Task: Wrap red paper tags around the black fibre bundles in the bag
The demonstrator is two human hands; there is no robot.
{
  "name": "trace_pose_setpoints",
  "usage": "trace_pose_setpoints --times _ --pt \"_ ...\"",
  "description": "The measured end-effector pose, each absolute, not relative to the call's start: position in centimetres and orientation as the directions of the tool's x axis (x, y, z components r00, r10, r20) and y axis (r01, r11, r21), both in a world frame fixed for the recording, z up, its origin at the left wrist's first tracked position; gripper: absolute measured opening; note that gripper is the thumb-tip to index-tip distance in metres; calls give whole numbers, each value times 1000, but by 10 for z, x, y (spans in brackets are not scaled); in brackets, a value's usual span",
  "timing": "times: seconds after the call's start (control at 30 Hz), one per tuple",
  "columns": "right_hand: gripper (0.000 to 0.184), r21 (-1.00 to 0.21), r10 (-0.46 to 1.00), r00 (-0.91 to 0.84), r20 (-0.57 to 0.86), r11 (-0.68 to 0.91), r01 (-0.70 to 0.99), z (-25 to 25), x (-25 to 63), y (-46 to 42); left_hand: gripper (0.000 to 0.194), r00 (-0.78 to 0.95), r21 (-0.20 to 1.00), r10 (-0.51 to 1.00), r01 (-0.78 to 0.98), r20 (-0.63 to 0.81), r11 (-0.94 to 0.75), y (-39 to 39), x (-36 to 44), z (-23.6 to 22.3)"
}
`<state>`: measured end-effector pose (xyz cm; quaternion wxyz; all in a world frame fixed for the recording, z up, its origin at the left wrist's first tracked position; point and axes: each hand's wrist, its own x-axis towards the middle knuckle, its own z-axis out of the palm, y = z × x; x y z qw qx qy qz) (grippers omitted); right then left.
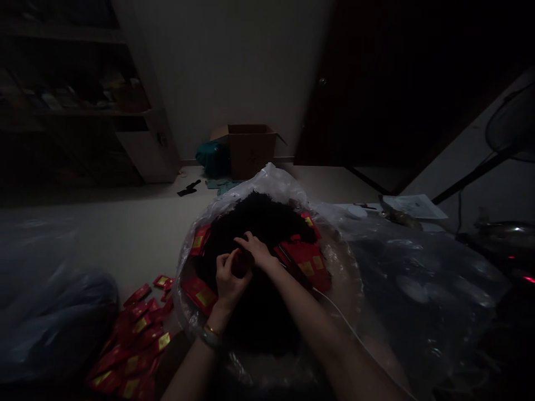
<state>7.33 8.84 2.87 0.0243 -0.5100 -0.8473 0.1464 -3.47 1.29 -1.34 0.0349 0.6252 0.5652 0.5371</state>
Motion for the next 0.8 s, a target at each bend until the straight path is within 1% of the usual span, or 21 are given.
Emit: trace_pose_setpoints --times 0.07,0.13,0.23,0.3,0.37,0.43,0.5,0.57,0.63,0.67,0.73,0.8 --pt "39 -268 895 -427 -127 383 884 25 74 84 47 -212 649 744 669 634 -363 13 -34 -13" --pt "39 -274 913 -388 -128 343 898 22 73 80 48 -204 645 744 669 636 -368 13 -34 -14" --pt "41 -294 906 -404 -123 356 887 19 73 77 49 -205 651 748 665 631 -367 13 -34 -14" --pt "36 -303 901 -417 -121 366 880 20 76 77 51 -205 654 752 662 627 -365 14 -34 -15" --pt "30 -322 912 -394 -116 341 883 21 82 75 53 -195 653 758 663 623 -366 14 -35 -16" --pt "25 -402 923 -370 -104 301 864 22 93 73 54 -183 652 765 662 618 -369 14 -34 -17" --pt "22 -533 936 -344 -68 257 806 25 106 69 55 -174 654 770 660 613 -371 14 -34 -18" --pt "24 -659 953 -304 1 229 717 33 119 64 56 -166 657 780 657 604 -369 14 -33 -19" --pt "27 -735 964 -257 70 224 640 48 128 59 58 -161 662 790 656 592 -362 14 -33 -20" --pt "29 -757 963 -250 98 236 609 57 130 56 59 -159 664 794 656 587 -359 14 -33 -20" --pt "29 -763 950 -276 146 286 580 76 129 48 60 -158 668 800 654 579 -355 14 -33 -21" --pt "29 -719 926 -343 161 348 601 91 123 40 61 -160 675 803 648 574 -353 14 -33 -21"
